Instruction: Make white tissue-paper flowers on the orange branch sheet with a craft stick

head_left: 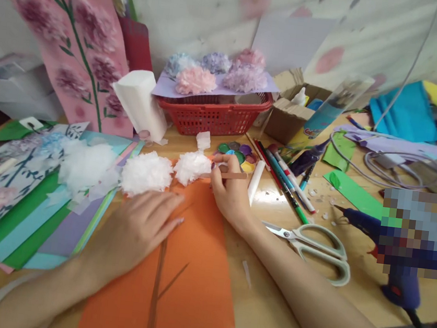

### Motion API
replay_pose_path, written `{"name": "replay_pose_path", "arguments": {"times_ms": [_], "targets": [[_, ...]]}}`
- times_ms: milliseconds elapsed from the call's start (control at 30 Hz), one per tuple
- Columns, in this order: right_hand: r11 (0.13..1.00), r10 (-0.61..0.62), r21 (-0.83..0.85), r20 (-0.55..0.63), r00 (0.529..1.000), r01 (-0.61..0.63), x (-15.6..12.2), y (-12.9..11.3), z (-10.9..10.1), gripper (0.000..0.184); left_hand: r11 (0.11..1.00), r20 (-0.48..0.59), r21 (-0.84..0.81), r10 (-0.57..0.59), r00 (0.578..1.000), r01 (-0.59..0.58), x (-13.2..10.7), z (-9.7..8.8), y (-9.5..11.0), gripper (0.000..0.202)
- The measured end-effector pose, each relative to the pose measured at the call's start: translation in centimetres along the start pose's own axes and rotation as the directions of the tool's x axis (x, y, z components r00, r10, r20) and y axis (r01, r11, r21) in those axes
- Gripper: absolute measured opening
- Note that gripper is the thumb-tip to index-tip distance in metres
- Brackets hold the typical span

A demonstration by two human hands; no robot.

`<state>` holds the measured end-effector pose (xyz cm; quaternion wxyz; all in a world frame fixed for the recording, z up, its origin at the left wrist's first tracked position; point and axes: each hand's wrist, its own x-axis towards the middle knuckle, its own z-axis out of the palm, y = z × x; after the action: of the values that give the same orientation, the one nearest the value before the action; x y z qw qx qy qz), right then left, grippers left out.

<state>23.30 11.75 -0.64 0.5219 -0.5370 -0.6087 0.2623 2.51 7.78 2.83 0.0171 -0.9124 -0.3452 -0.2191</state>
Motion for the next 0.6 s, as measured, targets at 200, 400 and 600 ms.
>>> {"name": "replay_pose_path", "arguments": {"times_ms": [200, 400, 600], "targets": [[1.0, -0.014, -0.006, 0.0, 1.0, 0.014, 0.0, -0.1, -0.1, 0.008, 0.978, 0.087, 0.087, 0.183, 0.979, -0.19, -2.2, 2.3, -0.2, 0.037], [0.997, -0.041, -0.065, 0.034, 0.999, 0.044, 0.0, -0.6, 0.2, 0.011, 0.96, 0.09, 0.053, 0.269, 0.959, -0.274, -1.9, 3.3, -1.1, 0.035], [0.999, 0.049, 0.021, -0.032, 0.998, -0.049, -0.1, -0.7, 0.3, 0.011, 0.963, 0.023, 0.044, 0.266, 0.964, -0.266, -2.4, 4.3, -1.3, 0.036]]}}
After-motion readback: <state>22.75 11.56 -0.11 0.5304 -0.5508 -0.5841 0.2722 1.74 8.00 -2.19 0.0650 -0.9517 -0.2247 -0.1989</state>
